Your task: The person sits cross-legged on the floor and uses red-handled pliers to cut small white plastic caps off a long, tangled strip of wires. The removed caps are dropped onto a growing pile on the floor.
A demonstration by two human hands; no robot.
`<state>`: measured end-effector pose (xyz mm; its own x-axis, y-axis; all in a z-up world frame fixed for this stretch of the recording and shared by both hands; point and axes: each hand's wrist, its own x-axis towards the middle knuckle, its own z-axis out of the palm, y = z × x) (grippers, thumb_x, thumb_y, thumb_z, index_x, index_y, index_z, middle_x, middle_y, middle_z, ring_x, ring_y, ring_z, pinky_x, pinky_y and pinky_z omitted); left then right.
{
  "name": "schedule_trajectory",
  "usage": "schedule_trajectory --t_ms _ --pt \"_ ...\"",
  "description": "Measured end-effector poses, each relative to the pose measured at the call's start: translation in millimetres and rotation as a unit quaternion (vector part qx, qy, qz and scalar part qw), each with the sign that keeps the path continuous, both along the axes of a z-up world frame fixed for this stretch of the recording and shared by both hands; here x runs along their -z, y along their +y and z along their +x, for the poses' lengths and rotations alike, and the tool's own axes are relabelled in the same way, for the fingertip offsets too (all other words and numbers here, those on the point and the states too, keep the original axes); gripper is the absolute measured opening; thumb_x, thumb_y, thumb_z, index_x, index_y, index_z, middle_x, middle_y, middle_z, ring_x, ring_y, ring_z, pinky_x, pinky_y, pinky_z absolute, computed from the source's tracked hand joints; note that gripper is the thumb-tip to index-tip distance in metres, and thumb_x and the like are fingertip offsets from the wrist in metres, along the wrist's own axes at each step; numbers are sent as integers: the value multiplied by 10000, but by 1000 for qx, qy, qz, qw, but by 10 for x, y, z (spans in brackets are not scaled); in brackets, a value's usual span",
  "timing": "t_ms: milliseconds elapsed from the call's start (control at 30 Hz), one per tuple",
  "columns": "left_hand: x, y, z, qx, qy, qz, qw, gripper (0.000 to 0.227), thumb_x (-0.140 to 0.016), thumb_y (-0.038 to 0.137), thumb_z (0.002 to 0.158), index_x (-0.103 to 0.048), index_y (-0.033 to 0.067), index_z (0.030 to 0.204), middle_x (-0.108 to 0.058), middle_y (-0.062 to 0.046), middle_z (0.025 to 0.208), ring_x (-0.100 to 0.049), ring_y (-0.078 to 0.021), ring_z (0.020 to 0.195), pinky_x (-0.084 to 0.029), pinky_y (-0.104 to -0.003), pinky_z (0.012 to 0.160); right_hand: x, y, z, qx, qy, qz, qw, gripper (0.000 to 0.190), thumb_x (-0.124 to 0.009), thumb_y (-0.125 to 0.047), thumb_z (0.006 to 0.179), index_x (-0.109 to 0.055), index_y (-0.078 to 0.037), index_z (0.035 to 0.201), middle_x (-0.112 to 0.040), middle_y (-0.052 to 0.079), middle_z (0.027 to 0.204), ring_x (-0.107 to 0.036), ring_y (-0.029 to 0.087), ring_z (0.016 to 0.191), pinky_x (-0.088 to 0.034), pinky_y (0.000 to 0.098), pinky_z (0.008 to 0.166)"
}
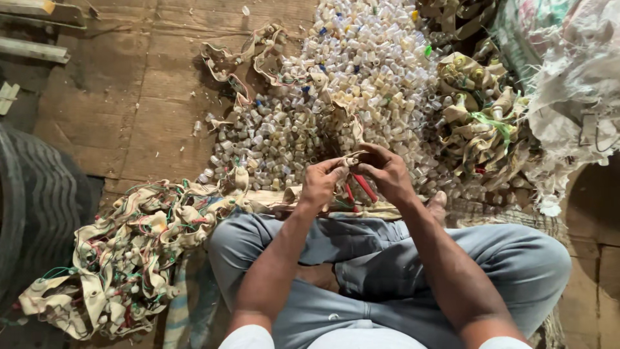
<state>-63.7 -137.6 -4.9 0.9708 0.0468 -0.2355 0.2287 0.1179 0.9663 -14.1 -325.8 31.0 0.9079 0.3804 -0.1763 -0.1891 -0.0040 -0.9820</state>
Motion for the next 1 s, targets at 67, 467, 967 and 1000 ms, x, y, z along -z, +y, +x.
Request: schedule_trajectory --t_ms 67,467,967,1000 --pt "91 12 5 -13 15 -51 998 282 -706 86 967 -748 -7 1230 -735 12 883 -613 -73 758 -511 -229 649 35 22 2 4 -11 -8 1000 310 -714 -38 904 -690 -27 1213 -770 80 1084 -728 130 964 -592 248 879" --pt "-24 63 118 30 -259 283 923 313 -720 2 872 -722 49 1182 -701 -148 1055 -716 -256 878 -617 -346 771 270 53 -69 32 -120 -154 980 167 -729 -105 963 -774 -9 1091 -773 86 889 -683 103 767 -553 258 683" --pt "-298 125 117 23 -305 373 876 345 -792 85 769 -736 12 1101 -597 -282 1255 -670 -352 944 -570 -454 791 103 7 4 41 -31 -74 996 255 -668 -91 970 -720 32 1187 -782 97 1007 -752 170 916 -598 284 833" --pt "-268 94 114 -1 -342 378 860 258 -765 83 803 -741 37 1056 -648 -225 1218 -668 -356 1020 -568 -456 867 124 22 -8 32 -40 -75 996 260 -675 -93 969 -724 39 1188 -781 99 1013 -744 171 926 -592 286 840"
